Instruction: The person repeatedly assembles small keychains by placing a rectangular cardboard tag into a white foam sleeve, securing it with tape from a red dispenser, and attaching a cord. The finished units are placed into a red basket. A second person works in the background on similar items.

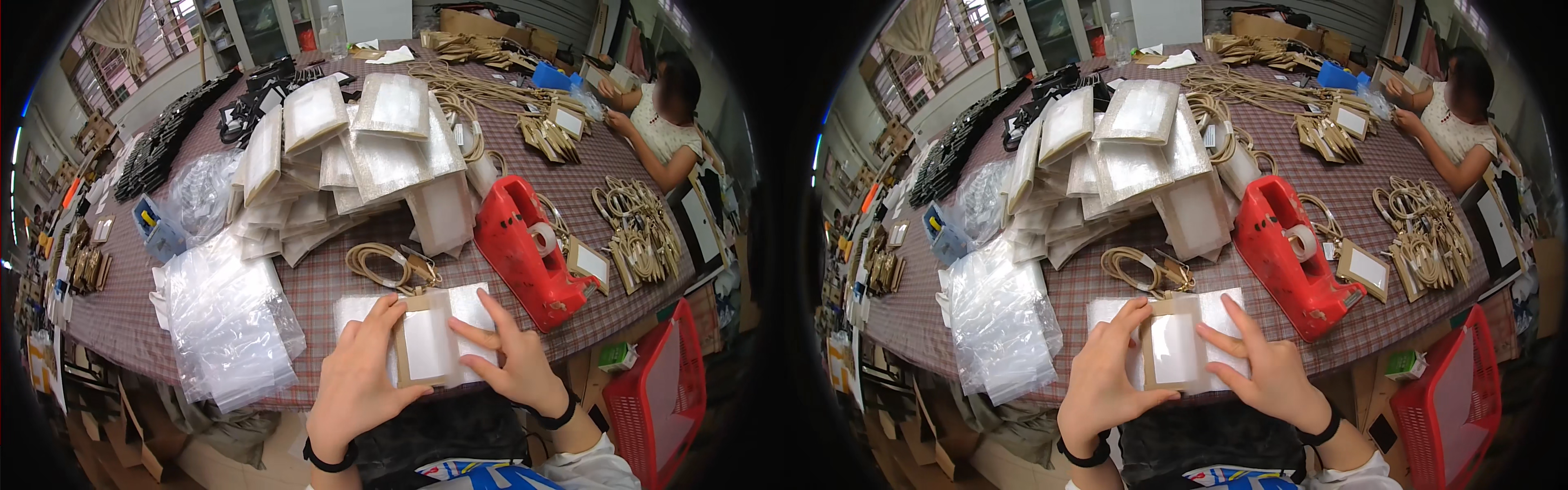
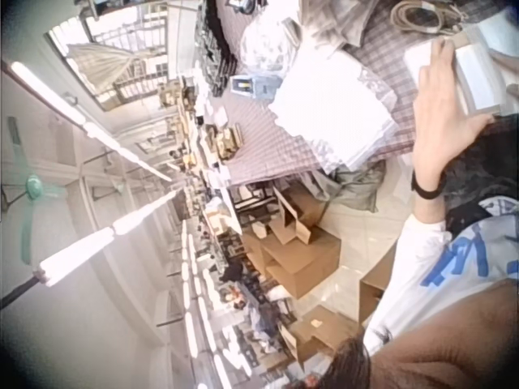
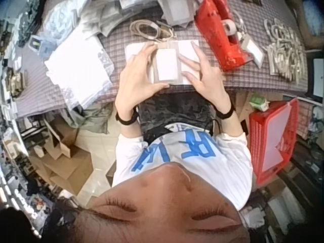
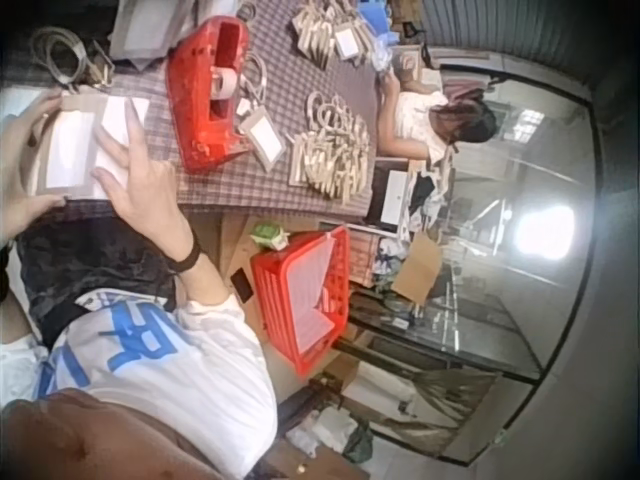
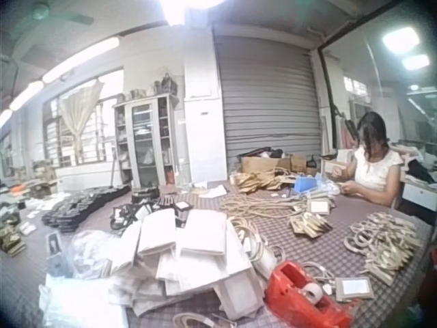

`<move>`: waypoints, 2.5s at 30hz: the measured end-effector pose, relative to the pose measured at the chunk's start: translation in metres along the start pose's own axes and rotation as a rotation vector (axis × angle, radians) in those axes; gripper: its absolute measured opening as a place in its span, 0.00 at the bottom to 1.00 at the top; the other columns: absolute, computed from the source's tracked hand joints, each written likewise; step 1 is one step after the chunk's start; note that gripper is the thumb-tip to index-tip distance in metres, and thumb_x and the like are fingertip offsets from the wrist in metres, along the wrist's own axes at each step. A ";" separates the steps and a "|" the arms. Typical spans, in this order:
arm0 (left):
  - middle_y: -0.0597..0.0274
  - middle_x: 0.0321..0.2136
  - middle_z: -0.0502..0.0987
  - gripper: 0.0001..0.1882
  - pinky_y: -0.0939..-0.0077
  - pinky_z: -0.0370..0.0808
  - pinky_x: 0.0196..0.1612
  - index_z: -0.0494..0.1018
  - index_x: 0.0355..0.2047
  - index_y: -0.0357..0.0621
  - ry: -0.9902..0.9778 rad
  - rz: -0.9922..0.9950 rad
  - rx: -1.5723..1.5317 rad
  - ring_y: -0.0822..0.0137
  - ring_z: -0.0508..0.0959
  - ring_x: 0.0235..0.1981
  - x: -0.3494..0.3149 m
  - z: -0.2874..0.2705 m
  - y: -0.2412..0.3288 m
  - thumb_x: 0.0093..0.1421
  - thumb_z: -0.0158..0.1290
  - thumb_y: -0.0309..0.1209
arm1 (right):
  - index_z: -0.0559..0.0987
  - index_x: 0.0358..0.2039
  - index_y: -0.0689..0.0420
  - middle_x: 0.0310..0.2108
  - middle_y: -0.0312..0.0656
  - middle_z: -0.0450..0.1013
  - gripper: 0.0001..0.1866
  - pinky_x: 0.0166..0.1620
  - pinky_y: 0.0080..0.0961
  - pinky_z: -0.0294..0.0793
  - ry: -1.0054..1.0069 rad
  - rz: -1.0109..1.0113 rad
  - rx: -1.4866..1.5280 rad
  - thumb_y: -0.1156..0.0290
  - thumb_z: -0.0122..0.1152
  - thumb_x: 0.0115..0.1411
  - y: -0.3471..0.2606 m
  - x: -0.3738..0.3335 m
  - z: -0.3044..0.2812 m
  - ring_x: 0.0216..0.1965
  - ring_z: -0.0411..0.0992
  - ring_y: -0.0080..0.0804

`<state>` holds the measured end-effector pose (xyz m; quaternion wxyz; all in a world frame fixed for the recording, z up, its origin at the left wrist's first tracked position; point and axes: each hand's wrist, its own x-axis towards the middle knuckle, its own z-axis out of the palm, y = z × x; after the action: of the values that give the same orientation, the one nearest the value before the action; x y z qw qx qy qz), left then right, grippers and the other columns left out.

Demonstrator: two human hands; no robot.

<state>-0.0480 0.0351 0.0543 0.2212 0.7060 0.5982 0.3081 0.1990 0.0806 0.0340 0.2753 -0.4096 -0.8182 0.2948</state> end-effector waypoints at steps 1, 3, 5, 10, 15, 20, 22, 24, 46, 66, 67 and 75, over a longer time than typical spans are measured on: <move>0.53 0.68 0.70 0.54 0.56 0.80 0.52 0.67 0.65 0.43 0.001 -0.002 0.007 0.45 0.78 0.52 -0.001 0.000 0.000 0.35 0.79 0.35 | 0.63 0.72 0.61 0.52 0.41 0.84 0.43 0.31 0.25 0.80 0.068 -0.157 -0.136 0.63 0.72 0.61 0.007 0.000 0.007 0.25 0.80 0.34; 0.54 0.68 0.71 0.54 0.56 0.80 0.52 0.68 0.65 0.44 -0.003 -0.003 0.011 0.46 0.78 0.53 -0.001 0.000 0.001 0.35 0.79 0.35 | 0.66 0.71 0.61 0.47 0.38 0.85 0.41 0.28 0.26 0.76 0.063 -0.236 -0.299 0.62 0.72 0.61 -0.003 0.000 0.006 0.22 0.78 0.32; 0.54 0.68 0.71 0.54 0.56 0.81 0.51 0.68 0.65 0.44 0.001 -0.008 0.018 0.47 0.78 0.53 -0.002 0.000 0.002 0.35 0.79 0.35 | 0.68 0.71 0.61 0.41 0.36 0.85 0.40 0.25 0.27 0.72 0.043 -0.287 -0.425 0.62 0.72 0.60 -0.012 0.000 0.006 0.19 0.74 0.30; 0.55 0.64 0.75 0.52 0.58 0.80 0.51 0.70 0.63 0.44 0.099 -0.082 0.114 0.48 0.78 0.53 -0.019 0.004 0.019 0.36 0.80 0.38 | 0.67 0.72 0.61 0.27 0.35 0.78 0.42 0.22 0.28 0.66 0.015 -0.307 -0.499 0.62 0.72 0.60 -0.021 -0.002 0.007 0.15 0.69 0.29; 0.52 0.53 0.80 0.35 0.58 0.79 0.52 0.77 0.57 0.42 0.453 -0.353 0.342 0.49 0.79 0.52 -0.048 0.011 0.011 0.50 0.75 0.38 | 0.67 0.72 0.62 0.28 0.36 0.79 0.42 0.22 0.27 0.68 -0.015 -0.288 -0.474 0.63 0.72 0.60 -0.021 -0.001 0.005 0.15 0.70 0.30; 0.46 0.51 0.84 0.14 0.62 0.78 0.52 0.85 0.45 0.34 0.595 -0.391 0.210 0.50 0.83 0.46 -0.050 0.023 0.019 0.60 0.66 0.27 | 0.67 0.71 0.65 0.32 0.39 0.82 0.42 0.22 0.27 0.68 -0.016 -0.275 -0.430 0.64 0.72 0.59 -0.021 -0.001 0.004 0.15 0.70 0.30; 0.45 0.54 0.83 0.12 0.64 0.78 0.52 0.86 0.43 0.34 0.645 -0.367 0.261 0.52 0.83 0.46 -0.048 0.024 0.021 0.59 0.66 0.24 | 0.67 0.70 0.66 0.36 0.41 0.83 0.42 0.22 0.27 0.69 0.014 -0.277 -0.409 0.64 0.73 0.59 -0.021 -0.001 0.005 0.15 0.71 0.30; 0.47 0.53 0.83 0.12 0.64 0.77 0.55 0.86 0.42 0.34 0.710 -0.326 0.316 0.51 0.82 0.49 -0.048 0.028 0.019 0.57 0.67 0.23 | 0.67 0.70 0.66 0.39 0.42 0.84 0.42 0.22 0.27 0.69 0.017 -0.269 -0.403 0.64 0.73 0.59 -0.022 -0.002 0.006 0.16 0.72 0.30; 0.48 0.58 0.79 0.27 0.46 0.74 0.63 0.78 0.55 0.35 0.261 0.074 0.113 0.46 0.77 0.63 -0.044 0.065 0.037 0.55 0.70 0.31 | 0.80 0.60 0.54 0.57 0.50 0.80 0.29 0.33 0.30 0.82 0.151 -0.226 -0.145 0.72 0.74 0.56 -0.009 0.008 -0.024 0.31 0.83 0.39; 0.47 0.63 0.75 0.33 0.49 0.74 0.62 0.75 0.60 0.33 0.223 0.161 0.164 0.47 0.75 0.65 -0.048 0.070 0.024 0.54 0.69 0.31 | 0.75 0.50 0.60 0.28 0.47 0.82 0.23 0.39 0.42 0.78 -0.357 0.023 -0.247 0.67 0.72 0.58 -0.021 0.111 -0.015 0.34 0.82 0.50; 0.47 0.63 0.75 0.34 0.50 0.74 0.62 0.75 0.60 0.33 0.225 0.162 0.168 0.47 0.75 0.65 -0.048 0.070 0.024 0.54 0.69 0.32 | 0.75 0.48 0.58 0.28 0.46 0.82 0.22 0.37 0.41 0.77 -0.360 0.044 -0.295 0.66 0.74 0.57 -0.021 0.112 -0.015 0.33 0.82 0.49; 0.47 0.62 0.76 0.32 0.48 0.74 0.63 0.75 0.58 0.33 0.253 0.145 0.072 0.45 0.76 0.64 -0.048 0.066 0.023 0.54 0.70 0.31 | 0.71 0.49 0.63 0.38 0.48 0.80 0.23 0.38 0.31 0.78 -0.291 0.144 -0.066 0.72 0.73 0.58 -0.040 0.078 -0.060 0.31 0.80 0.38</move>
<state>0.0100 -0.0129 0.0144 0.0956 0.7103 0.5793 0.3882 0.1802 0.1416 0.1190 0.1181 -0.4291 -0.8272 0.3430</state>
